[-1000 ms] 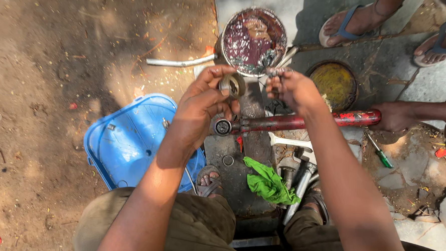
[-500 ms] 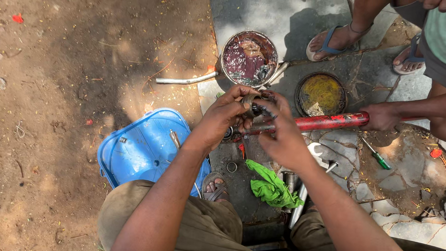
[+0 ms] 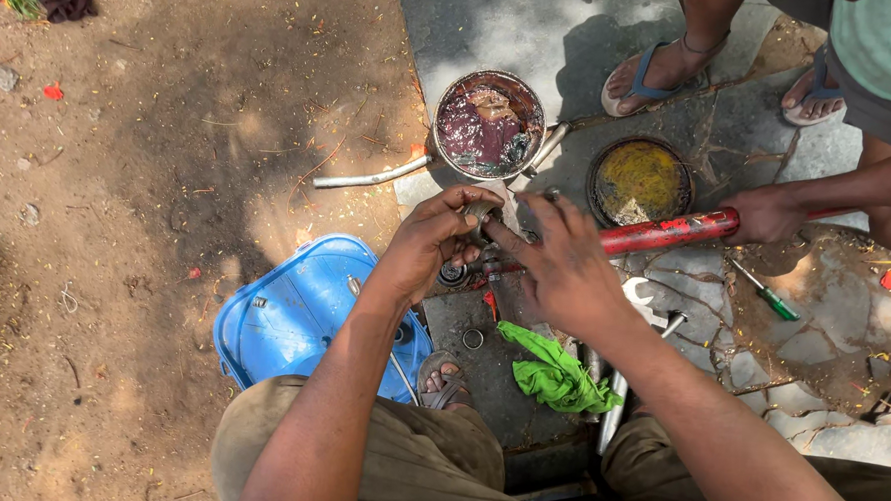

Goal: The person disassembles and greases components of a red hydraulic or mechanical cylinder, using a cloth to wipe parts and applying grease from a container.

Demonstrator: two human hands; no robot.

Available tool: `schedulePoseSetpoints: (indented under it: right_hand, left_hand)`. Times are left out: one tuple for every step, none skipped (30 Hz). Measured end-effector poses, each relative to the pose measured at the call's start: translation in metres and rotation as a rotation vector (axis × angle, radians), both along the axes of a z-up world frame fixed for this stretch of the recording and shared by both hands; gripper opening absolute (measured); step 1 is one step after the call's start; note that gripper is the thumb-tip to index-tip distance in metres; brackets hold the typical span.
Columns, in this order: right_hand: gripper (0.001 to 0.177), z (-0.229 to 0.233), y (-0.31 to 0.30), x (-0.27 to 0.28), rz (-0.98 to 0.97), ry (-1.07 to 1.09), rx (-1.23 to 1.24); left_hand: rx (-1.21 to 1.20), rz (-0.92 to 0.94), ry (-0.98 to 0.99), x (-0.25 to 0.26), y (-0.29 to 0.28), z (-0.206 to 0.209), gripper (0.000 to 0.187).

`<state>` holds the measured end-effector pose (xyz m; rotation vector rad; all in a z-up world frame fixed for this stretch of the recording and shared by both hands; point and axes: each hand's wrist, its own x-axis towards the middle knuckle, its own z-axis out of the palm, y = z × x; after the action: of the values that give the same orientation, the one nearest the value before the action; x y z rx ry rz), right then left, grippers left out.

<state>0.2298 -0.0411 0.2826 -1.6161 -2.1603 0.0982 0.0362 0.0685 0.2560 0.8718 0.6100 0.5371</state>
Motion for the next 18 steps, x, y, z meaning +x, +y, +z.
schedulePoseSetpoints:
  right_hand:
    - [0.081, -0.005, -0.001, -0.006, -0.036, -0.024, 0.003]
    - [0.081, -0.01, -0.004, -0.012, -0.042, -0.019, 0.004]
    - [0.082, -0.013, -0.008, -0.019, -0.064, 0.106, -0.072]
    - [0.083, -0.016, -0.009, -0.025, -0.084, 0.232, -0.148]
    - [0.083, -0.018, -0.011, -0.029, -0.086, 0.236, -0.148]
    - [0.087, -0.02, -0.013, -0.035, -0.136, 0.505, -0.407]
    - [0.091, -0.022, -0.014, -0.039, -0.185, 0.772, -0.668]
    - [0.091, -0.024, -0.013, -0.041, -0.188, 0.776, -0.669]
    - [0.095, -0.027, -0.012, -0.044, -0.141, 1.09, -0.776]
    - [0.099, -0.03, -0.013, -0.045, -0.09, 1.407, -0.874]
    - [0.099, -0.032, -0.014, -0.044, -0.096, 1.41, -0.878]
    - [0.087, -0.034, -0.014, -0.041, -0.078, 1.556, -0.911]
    - [0.077, -0.035, -0.014, -0.037, -0.061, 1.699, -0.945]
    - [0.077, -0.035, -0.015, -0.032, -0.07, 1.699, -0.953]
    - [0.074, -0.034, -0.014, -0.025, -0.025, 1.82, -0.995]
    - [0.071, -0.034, -0.013, -0.019, 0.021, 1.942, -1.035]
    - [0.071, -0.035, -0.015, -0.014, 0.013, 1.943, -1.048]
    - [0.073, -0.037, -0.017, -0.009, 0.017, 1.915, -1.027]
  left_hand:
    - [0.002, -0.006, 0.005, 0.001, -0.001, 0.001, 0.032]
    - [0.037, -0.007, -0.005, 0.001, -0.002, 0.001, 0.033]
    - [0.078, -0.004, -0.016, 0.001, -0.001, 0.002, 0.035]
    - [0.084, -0.006, -0.012, 0.0, 0.0, 0.003, 0.035]
    - [0.117, -0.004, -0.03, -0.002, -0.002, 0.002, 0.039]
    - [0.15, -0.001, -0.048, -0.004, -0.002, 0.0, 0.044]
    - [0.148, -0.004, -0.046, -0.005, -0.001, -0.002, 0.044]
    - [0.19, -0.022, -0.03, -0.006, 0.002, -0.004, 0.047]
    - [0.228, -0.04, -0.014, -0.007, 0.002, -0.006, 0.051]
    - [0.223, -0.044, -0.011, -0.009, 0.003, -0.009, 0.051]
    - [0.255, -0.068, 0.037, -0.011, 0.002, -0.011, 0.052]
    - [0.286, -0.092, 0.086, -0.014, 0.003, -0.012, 0.053]
    - [0.277, -0.092, 0.085, -0.015, 0.002, -0.014, 0.053]
    - [0.405, -0.109, 0.123, -0.017, 0.003, -0.016, 0.053]
    - [0.536, -0.122, 0.161, -0.018, 0.003, -0.018, 0.053]
    - [0.528, -0.118, 0.158, -0.018, 0.005, -0.02, 0.053]
    - [0.558, -0.12, 0.21, -0.02, 0.005, -0.023, 0.053]
    - [0.589, -0.123, 0.261, -0.021, 0.004, -0.026, 0.054]
